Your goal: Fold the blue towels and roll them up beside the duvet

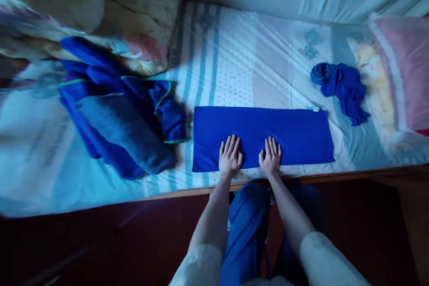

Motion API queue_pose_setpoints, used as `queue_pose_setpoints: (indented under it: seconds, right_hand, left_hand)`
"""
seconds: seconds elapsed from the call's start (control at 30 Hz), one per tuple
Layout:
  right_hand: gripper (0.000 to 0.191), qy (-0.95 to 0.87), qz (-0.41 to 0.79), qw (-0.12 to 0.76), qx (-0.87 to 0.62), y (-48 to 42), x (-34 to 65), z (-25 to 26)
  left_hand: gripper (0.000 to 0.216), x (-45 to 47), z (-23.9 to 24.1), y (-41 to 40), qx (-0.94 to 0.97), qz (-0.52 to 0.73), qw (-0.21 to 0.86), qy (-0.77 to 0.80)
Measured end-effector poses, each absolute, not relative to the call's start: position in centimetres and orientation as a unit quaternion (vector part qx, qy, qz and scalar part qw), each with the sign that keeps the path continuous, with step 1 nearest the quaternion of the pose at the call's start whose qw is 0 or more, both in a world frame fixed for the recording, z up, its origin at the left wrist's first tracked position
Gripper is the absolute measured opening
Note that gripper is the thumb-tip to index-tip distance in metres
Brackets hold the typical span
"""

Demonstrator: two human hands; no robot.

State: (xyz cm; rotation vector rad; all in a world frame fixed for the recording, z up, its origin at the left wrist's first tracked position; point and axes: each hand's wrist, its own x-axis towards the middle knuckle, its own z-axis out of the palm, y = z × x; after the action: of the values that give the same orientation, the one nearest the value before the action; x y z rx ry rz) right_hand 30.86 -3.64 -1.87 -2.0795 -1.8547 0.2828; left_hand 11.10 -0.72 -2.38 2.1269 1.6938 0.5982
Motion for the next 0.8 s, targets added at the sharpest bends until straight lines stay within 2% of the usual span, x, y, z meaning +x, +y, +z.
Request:
queue_pose_setpoints:
  seconds: [0.23, 0.4, 0.6, 0.8]
  right_hand:
    - [0.057, -0.669, 0.151, 0.178, -0.706, -1.4, 26.4, -0.1]
    - [0.059, -0.762, 0.208, 0.124, -0.601, 2.8, 24.7, 0.7]
    - [0.061, -0.777, 0.167, 0.039, -0.605, 5.6, 35.6, 0.9]
    - [0.062, -0.726, 0.100, 0.019, -0.680, 7.0, 45.9, 0.6]
  left_hand:
    - [0.068, 11.0, -3.2, -0.8, 0.741, 0.247, 0.187, 0.595]
    - [0.070, 10.7, -3.6, -0.8, 0.734, 0.262, 0.212, 0.589]
    - [0.072, 11.0, -2.9, -0.8, 0.722, 0.284, 0.219, 0.592]
    - [0.068, 11.1, -3.0, -0.9, 0.713, 0.285, 0.230, 0.598]
